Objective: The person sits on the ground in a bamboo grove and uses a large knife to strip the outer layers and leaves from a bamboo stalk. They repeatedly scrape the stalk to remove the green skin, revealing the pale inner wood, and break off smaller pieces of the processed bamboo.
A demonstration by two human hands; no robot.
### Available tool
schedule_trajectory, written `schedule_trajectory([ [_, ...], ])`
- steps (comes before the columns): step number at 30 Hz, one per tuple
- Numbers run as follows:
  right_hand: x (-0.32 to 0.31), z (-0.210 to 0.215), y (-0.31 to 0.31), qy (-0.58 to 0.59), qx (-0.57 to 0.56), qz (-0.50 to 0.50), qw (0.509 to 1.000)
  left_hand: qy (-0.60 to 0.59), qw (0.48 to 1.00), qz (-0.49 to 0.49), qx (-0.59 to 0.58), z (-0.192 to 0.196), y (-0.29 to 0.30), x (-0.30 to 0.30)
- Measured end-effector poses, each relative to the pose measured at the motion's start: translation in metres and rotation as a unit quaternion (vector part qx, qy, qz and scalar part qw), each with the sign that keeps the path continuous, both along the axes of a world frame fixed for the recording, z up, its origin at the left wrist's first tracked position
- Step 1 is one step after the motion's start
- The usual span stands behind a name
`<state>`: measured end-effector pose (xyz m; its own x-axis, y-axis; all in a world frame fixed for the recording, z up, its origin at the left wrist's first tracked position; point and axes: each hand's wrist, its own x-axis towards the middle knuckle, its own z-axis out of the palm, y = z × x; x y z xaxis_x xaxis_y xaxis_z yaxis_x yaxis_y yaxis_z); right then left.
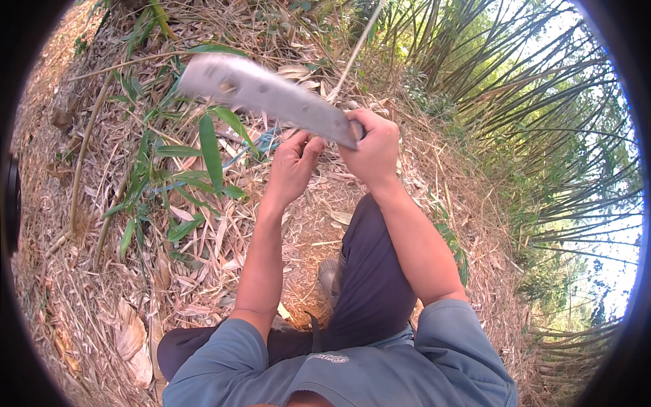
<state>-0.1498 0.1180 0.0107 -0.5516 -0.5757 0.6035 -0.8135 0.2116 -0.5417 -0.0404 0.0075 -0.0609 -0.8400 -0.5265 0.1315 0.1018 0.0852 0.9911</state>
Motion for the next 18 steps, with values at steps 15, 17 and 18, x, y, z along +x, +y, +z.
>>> schedule_trajectory([
  [15,0.012,0.008,0.016,-0.187,0.121,0.083,0.971,0.074,0.996,0.033,-0.032,-0.004,-0.013,0.005],
  [17,0.01,0.007,0.016,-0.211,0.142,0.075,0.964,0.067,0.997,0.024,-0.029,0.004,-0.011,0.011],
  [18,0.01,0.007,0.016,-0.219,0.147,0.071,0.962,0.064,0.997,0.02,-0.028,0.01,-0.011,0.014],
])
